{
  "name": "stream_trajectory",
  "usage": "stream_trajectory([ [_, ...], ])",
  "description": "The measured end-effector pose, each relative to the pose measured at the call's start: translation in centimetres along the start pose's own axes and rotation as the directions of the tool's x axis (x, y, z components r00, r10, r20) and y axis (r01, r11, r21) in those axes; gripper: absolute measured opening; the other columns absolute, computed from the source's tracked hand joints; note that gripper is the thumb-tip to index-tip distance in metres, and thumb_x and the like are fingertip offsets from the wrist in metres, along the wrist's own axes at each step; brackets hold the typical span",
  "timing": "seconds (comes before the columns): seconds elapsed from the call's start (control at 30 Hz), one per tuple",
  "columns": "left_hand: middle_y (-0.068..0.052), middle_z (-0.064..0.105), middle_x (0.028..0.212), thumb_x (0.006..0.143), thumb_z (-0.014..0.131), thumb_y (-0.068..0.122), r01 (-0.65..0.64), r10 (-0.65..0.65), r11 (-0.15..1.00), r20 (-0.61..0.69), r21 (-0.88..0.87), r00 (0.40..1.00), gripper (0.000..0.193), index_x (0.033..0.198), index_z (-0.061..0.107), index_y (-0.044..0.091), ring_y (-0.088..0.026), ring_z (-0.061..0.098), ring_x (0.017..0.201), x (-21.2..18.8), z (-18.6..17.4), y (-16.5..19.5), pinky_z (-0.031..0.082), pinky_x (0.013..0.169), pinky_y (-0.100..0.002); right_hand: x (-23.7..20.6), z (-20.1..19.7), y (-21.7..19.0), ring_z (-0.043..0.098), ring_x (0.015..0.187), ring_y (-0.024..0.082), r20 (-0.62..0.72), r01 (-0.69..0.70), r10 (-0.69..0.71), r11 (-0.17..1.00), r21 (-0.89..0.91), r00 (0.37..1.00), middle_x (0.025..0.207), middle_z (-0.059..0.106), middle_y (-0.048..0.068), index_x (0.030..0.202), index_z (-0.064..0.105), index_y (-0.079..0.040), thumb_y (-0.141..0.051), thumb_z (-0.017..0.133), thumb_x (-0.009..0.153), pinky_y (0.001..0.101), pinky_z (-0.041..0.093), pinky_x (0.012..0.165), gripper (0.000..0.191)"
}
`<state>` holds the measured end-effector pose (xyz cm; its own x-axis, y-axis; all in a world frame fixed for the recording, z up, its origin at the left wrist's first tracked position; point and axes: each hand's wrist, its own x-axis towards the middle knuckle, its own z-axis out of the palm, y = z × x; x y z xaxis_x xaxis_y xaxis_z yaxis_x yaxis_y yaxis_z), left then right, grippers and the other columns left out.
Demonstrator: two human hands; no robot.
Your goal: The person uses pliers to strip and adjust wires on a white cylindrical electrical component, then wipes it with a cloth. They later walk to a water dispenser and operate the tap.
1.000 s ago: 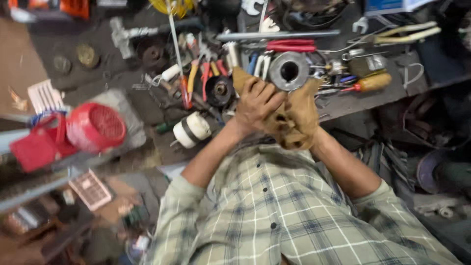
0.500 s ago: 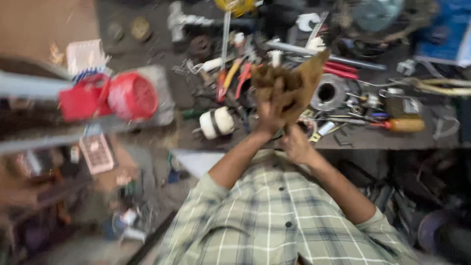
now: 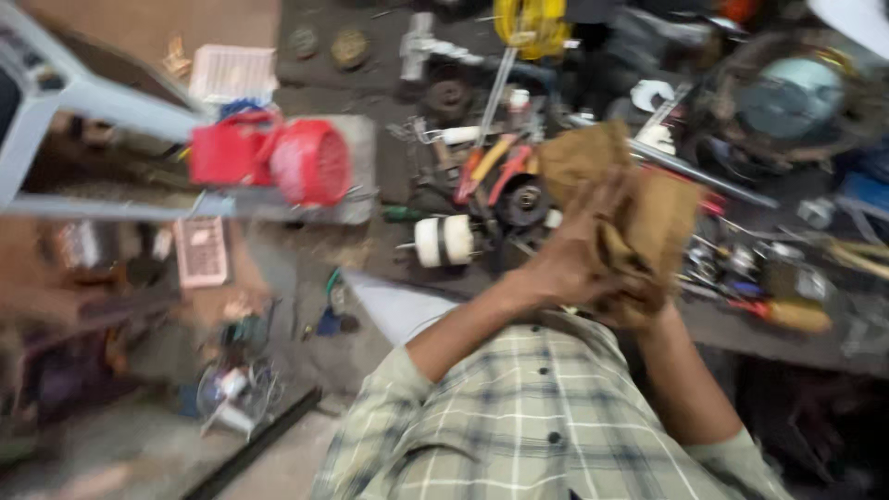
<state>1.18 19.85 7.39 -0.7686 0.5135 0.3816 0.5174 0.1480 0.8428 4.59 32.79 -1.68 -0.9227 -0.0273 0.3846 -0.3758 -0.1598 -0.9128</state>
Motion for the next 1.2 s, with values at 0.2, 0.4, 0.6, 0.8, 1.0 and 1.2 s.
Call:
stream_trajectory([
  [0.2,-0.015,0.079,0.101,0.1,0.066,0.027,0.315,-0.294,0.947,0.227,-0.061,0.928,0.026,0.109,0.077,0.005,-0.025,0.08,0.093,-5.4,-0.9,-7.9,0.061,0.087,-0.037,-1.7,-14.8,-1.7,0.058,0.141,0.03,-0.167,-0.23,0.159,0.61,-0.758,0.973,0.149,0.063,0.012,0.143,0.061,-0.012,-0.011,0.076,0.092,0.041,0.044,0.12,0.053],
  [0.4,-0.007,0.074,0.109,0.106,0.058,0.03,0.593,-0.641,0.745,-0.082,-0.307,0.763,0.037,0.117,0.069,-0.003,-0.019,0.07,0.099,-13.2,-3.7,-12.1,0.055,0.088,-0.033,-9.7,-30.8,-13.5,0.049,0.134,0.045,-0.492,-0.531,-0.246,-0.131,-0.837,0.835,0.145,0.054,0.026,0.132,0.064,0.003,-0.017,0.09,0.087,0.0519,0.041,0.113,0.055],
  [0.6,-0.003,0.069,0.11,0.109,0.054,0.03,0.594,-0.669,0.713,-0.107,-0.372,0.736,0.035,0.12,0.064,-0.001,-0.013,0.064,0.098,-14.4,-4.7,-14.2,0.053,0.084,-0.03,-16.7,-34.9,-13.6,0.043,0.137,0.051,-0.592,-0.633,-0.234,-0.175,-0.754,0.771,0.149,0.047,0.029,0.116,0.07,0.001,-0.009,0.086,0.08,0.0556,0.038,0.114,0.04],
  [0.8,-0.004,0.067,0.106,0.111,0.056,0.028,0.503,-0.515,0.85,-0.046,-0.157,0.856,0.031,0.118,0.065,-0.001,-0.014,0.061,0.097,-12.3,-5.1,-14.0,0.051,0.087,-0.03,-15.9,-36.4,-13.5,0.051,0.127,0.039,-0.567,-0.613,-0.269,-0.132,-0.779,0.778,0.136,0.056,0.019,0.112,0.063,0.002,0.004,0.073,0.082,0.046,0.044,0.115,0.032],
  [1.0,-0.002,0.063,0.098,0.11,0.054,0.025,0.537,-0.542,0.84,-0.078,-0.077,0.837,0.027,0.111,0.065,0.0,-0.012,0.056,0.088,-11.6,-6.7,-13.5,0.048,0.079,-0.029,-16.6,-36.5,-14.2,0.055,0.112,0.035,-0.531,-0.555,-0.274,-0.012,-0.832,0.802,0.116,0.054,0.015,0.105,0.056,0.001,0.011,0.068,0.082,0.0415,0.048,0.103,0.028],
  [1.2,0.0,0.063,0.092,0.11,0.056,0.022,0.535,-0.541,0.841,-0.15,-0.079,0.827,0.023,0.104,0.065,0.001,-0.009,0.056,0.082,-11.8,-7.0,-13.6,0.047,0.073,-0.027,-16.0,-37.8,-13.8,0.057,0.105,0.025,-0.492,-0.517,-0.43,0.068,-0.854,0.757,0.118,0.052,0.012,0.123,0.05,-0.003,0.007,0.063,0.1,0.0372,0.055,0.091,0.028],
])
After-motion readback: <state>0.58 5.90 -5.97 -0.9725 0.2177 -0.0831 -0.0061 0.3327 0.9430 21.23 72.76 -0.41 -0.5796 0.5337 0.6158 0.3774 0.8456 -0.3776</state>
